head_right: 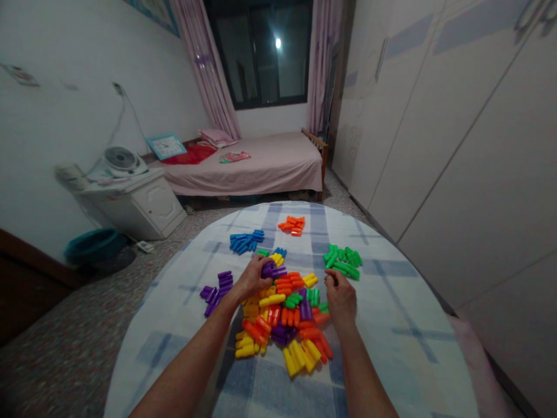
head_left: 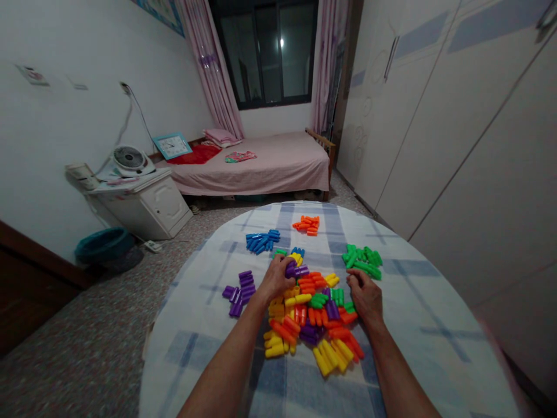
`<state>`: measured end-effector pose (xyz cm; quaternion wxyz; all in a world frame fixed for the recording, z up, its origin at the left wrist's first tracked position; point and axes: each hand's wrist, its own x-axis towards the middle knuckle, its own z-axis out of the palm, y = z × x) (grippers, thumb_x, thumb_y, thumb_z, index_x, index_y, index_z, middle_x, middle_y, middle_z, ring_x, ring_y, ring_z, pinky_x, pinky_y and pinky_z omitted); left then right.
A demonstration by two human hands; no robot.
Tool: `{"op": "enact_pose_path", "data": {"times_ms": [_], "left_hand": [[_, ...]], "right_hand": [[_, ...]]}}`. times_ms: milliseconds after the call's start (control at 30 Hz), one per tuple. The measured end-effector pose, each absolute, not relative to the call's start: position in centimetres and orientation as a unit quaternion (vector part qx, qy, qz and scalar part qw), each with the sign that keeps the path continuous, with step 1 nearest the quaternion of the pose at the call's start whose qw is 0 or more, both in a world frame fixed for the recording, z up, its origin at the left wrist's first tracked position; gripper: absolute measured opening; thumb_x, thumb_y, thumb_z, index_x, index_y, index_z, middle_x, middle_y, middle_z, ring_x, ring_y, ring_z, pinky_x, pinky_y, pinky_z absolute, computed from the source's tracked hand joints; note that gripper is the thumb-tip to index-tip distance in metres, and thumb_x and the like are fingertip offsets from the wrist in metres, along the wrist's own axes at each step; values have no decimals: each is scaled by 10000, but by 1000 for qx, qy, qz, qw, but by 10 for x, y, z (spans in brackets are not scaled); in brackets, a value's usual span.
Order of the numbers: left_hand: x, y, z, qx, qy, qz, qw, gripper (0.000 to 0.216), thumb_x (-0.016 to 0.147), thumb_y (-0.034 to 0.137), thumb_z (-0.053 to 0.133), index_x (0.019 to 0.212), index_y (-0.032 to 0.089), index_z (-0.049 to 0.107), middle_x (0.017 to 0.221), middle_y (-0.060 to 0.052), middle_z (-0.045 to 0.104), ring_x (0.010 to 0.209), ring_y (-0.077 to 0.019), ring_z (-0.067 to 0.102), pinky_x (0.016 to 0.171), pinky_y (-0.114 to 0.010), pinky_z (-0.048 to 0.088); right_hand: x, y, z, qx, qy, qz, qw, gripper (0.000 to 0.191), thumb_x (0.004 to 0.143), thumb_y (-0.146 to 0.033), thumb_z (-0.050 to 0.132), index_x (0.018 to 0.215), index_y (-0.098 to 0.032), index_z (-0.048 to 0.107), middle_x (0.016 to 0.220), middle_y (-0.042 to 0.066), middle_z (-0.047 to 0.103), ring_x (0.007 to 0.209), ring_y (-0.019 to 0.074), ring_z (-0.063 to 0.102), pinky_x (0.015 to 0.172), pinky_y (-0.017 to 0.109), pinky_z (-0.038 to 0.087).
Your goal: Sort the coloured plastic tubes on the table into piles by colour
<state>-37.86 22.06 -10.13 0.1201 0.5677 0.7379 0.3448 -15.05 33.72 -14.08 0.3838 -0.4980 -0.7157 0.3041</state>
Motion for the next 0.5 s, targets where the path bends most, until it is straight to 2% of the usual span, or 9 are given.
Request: {"op": "enact_pose_path", "data": {"times_ms": [167, 300, 400, 500], "left_hand": [[-387, 210, -94, 480, 707, 496, 155, 477, 590, 115, 677, 1059, 188, 625, 1038, -41, 533, 997, -204, 528, 933, -364, 434], [-395, 195, -78, 354, 647, 612, 285, 512, 662, 240, 717, 1153, 203, 577, 955, -32, 609, 853, -169, 578, 803, -325, 491], [-399, 188, -70, 263, 566, 681, 384, 569, 655, 271, 742, 1186, 224, 542, 1016, -41, 626, 849, -163, 598, 737, -303, 517], [-401, 184, -66, 226, 521, 710, 418, 586, 629, 263, 760, 1175, 241, 547, 1079, -43, 621, 883, -167, 605, 742, -313, 530]], "right_hand": [[-151, 337, -138, -505, -715, 298, 379, 384, 777, -411, 412, 957, -198, 676, 844, 60, 710, 772, 213, 647, 742, 325, 454], [-152, 337, -137, -512, -719, 286, 373, 392, 769, -428, 417, 951, -204, 682, 841, 61, 709, 750, 214, 636, 712, 321, 449], [-152, 337, -137, -518, -721, 280, 366, 397, 771, -430, 411, 959, -210, 682, 857, 63, 710, 764, 220, 635, 712, 325, 444], [-151, 337, -138, -519, -722, 278, 362, 401, 774, -433, 408, 970, -213, 680, 865, 63, 711, 785, 226, 637, 721, 329, 440]]}}
